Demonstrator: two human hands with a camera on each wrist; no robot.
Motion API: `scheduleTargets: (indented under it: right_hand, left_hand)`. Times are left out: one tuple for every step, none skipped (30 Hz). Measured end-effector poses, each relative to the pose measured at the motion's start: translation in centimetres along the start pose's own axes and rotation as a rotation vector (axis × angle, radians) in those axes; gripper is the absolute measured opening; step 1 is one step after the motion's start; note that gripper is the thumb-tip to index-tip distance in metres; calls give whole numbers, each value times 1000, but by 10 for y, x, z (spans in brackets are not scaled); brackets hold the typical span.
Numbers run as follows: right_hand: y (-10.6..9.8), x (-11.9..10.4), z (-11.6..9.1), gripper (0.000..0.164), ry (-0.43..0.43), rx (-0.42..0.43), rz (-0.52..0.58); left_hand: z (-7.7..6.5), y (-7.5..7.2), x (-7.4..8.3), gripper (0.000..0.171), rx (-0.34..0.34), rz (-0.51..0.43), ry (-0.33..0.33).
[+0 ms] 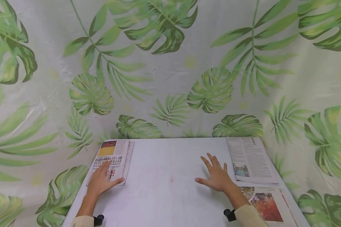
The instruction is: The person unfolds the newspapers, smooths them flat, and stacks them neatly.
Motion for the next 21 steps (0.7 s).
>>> scheduleTargets:
  right_hand:
    - [3,-1,0,101,3,1,2]
    - [6,-2,0,101,6,-1,2]
    - [10,-3,-1,101,11,0,8]
    - [12,-3,-1,101,12,5,2]
    - [15,-4,-2,101,16,10,4]
    - [18,-4,-3,100,25,11,10]
    - [21,-5,-4,100,33,8,12]
    - [23,-5,-5,99,40,5,14]
    - [26,-5,-6,98,46,2,13]
    - [29,-5,-7,97,47,5,8]
    - [31,-5,-8,96,53,4,9]
    - [33,-5,-10,95,57,3,4]
    - [35,-4,-10,93,56,8,-1]
    - [36,-4,-11,92,54,17,-3]
    - [37,-4,-11,91,53,25,-4]
    - [38,-4,-12,91,51,32,-3]
    - [39,-3,-11,90,55,31,2]
    - [40,-3,-11,89,59,29,6]
    - [41,-3,-10,88,60,29,10]
    - [42,-3,-10,88,63,28,16]
    - [42,-4,-9,87,67,23,21]
  left_hand:
    - [1,1,-3,126,2,-2,-9]
    - [1,1,-6,125,4,-6,-14]
    - [0,1,-10,124,3,-11,-21]
    - [0,1,-12,124,0,-11,-27]
    - [0,2,-16,123,-1,-13,-35]
    - [-1,1,-19,122,-4,-12,-44]
    - [-2,1,-23,122,-5,-6,-52]
    - [-2,1,-27,122,-6,-2,-60]
    - [-3,1,-31,121,-7,2,-69]
    - [-3,1,-36,121,-6,6,-76]
    - [-3,0,-39,121,-3,7,-79]
    - [-3,0,-42,120,-1,10,-80]
    - [-3,1,-46,119,5,13,-84]
    - [-2,1,-49,119,10,16,-87]
    - [-2,2,-52,118,13,20,-90]
    - [-1,2,-54,118,14,20,-97]
    - [-1,3,-57,118,10,16,-107]
    - [0,3,-60,118,1,13,-125]
    - [0,3,-62,119,-11,8,-146]
    - [0,3,-64,120,-30,1,-165]
    - [0,3,-66,120,-50,-6,-185]
Point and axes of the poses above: each hand's wrist, its own z-axis towards the middle knuckle, its own y-axis out of the palm, x = y × z, the point moved 1 cm from there along z, towards the middle knuckle, and after that the axes turned 15 degrees about -y, right-handed, at the moved point
